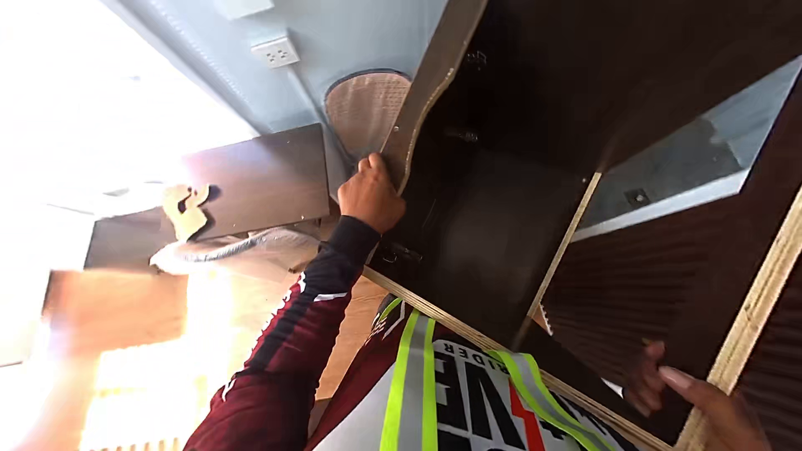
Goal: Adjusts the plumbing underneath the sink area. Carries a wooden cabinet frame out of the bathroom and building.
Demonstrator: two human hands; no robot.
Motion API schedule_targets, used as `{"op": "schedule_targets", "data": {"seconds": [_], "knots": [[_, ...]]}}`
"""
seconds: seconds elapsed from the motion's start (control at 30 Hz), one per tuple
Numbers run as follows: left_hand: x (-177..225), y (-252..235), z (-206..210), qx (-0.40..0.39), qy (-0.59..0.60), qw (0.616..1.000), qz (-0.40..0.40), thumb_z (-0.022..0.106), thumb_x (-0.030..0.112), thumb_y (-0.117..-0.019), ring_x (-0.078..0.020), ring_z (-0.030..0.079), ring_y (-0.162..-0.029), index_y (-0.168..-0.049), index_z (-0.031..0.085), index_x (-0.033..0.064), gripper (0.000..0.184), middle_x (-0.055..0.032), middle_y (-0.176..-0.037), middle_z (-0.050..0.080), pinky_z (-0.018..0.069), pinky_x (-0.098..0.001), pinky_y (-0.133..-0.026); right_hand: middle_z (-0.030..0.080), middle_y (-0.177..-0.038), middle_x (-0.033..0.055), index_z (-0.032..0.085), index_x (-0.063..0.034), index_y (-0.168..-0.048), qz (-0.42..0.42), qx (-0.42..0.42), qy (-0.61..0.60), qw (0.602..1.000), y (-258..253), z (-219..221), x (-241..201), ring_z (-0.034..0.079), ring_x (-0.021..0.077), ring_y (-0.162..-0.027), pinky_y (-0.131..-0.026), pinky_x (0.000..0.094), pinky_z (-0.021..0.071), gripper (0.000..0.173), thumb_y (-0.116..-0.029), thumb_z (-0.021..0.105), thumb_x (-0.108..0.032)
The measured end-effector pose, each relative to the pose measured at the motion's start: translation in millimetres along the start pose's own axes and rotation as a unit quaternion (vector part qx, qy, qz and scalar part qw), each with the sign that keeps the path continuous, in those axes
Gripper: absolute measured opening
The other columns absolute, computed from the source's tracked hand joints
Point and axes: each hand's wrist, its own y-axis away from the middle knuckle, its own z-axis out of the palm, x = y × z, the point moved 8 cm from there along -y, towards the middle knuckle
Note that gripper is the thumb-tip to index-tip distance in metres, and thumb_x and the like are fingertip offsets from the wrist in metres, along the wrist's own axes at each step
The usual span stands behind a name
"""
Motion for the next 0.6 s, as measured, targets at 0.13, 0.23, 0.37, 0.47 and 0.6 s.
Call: {"op": "schedule_targets", "data": {"seconds": [0.13, 0.23, 0.37, 0.47, 0.6], "knots": [[-12, 39, 19, -0.010, 0.003, 0.999, -0.050, 0.082, 0.035, -0.0695, -0.0375, 0.071, -0.097, -0.133, 0.052, 0.0038, 0.077, -0.0182, -0.125, 0.064, 0.0571, -0.0597, -0.071, 0.065, -0.070, -0.0076, 0.065, -0.0160, -0.112, 0.033, -0.052, 0.012, 0.998, -12, -21, -2, 0.062, 0.0059, -0.057, -0.055, 0.0227, 0.0546, 0.019, -0.0954, 0.060, -0.023], [-10, 76, 48, -0.033, 0.009, 0.994, -0.100, 0.081, 0.034, -0.0708, -0.0366, 0.071, -0.096, -0.132, 0.052, 0.0038, 0.075, -0.0183, -0.126, 0.063, 0.0575, -0.0581, -0.071, 0.065, -0.070, -0.0064, 0.065, -0.0152, -0.113, 0.057, -0.085, 0.020, 0.995, -25, -52, -3, 0.062, 0.0062, -0.056, -0.053, 0.0225, 0.0546, 0.019, -0.0964, 0.058, -0.021], [-10, 131, 80, -0.027, 0.041, 0.984, -0.174, 0.081, 0.035, -0.0713, -0.0380, 0.071, -0.096, -0.136, 0.050, 0.0041, 0.078, -0.0186, -0.125, 0.064, 0.0576, -0.0600, -0.073, 0.064, -0.069, -0.0068, 0.062, -0.0149, -0.113, 0.071, -0.143, 0.055, 0.986, -45, -81, -18, 0.061, 0.0067, -0.054, -0.052, 0.0235, 0.0548, 0.019, -0.0954, 0.058, -0.018], [-12, 177, 102, -0.006, 0.067, 0.972, -0.225, 0.083, 0.034, -0.0703, -0.0393, 0.070, -0.094, -0.131, 0.051, 0.0034, 0.075, -0.0196, -0.123, 0.063, 0.0569, -0.0614, -0.070, 0.064, -0.069, -0.0067, 0.060, -0.0149, -0.113, 0.090, -0.187, 0.079, 0.975, -56, -94, -24, 0.062, 0.0076, -0.054, -0.051, 0.0248, 0.0554, 0.020, -0.0937, 0.060, -0.017], [-19, 239, 121, -0.014, 0.100, 0.946, -0.308, 0.082, 0.034, -0.0709, -0.0396, 0.070, -0.098, -0.134, 0.050, 0.0043, 0.077, -0.0193, -0.126, 0.062, 0.0565, -0.0618, -0.074, 0.062, -0.066, -0.0084, 0.058, -0.0145, -0.113, 0.105, -0.236, 0.121, 0.959, -65, -93, -27, 0.060, 0.0062, -0.052, -0.050, 0.0240, 0.0546, 0.020, -0.0935, 0.058, -0.016]]}}
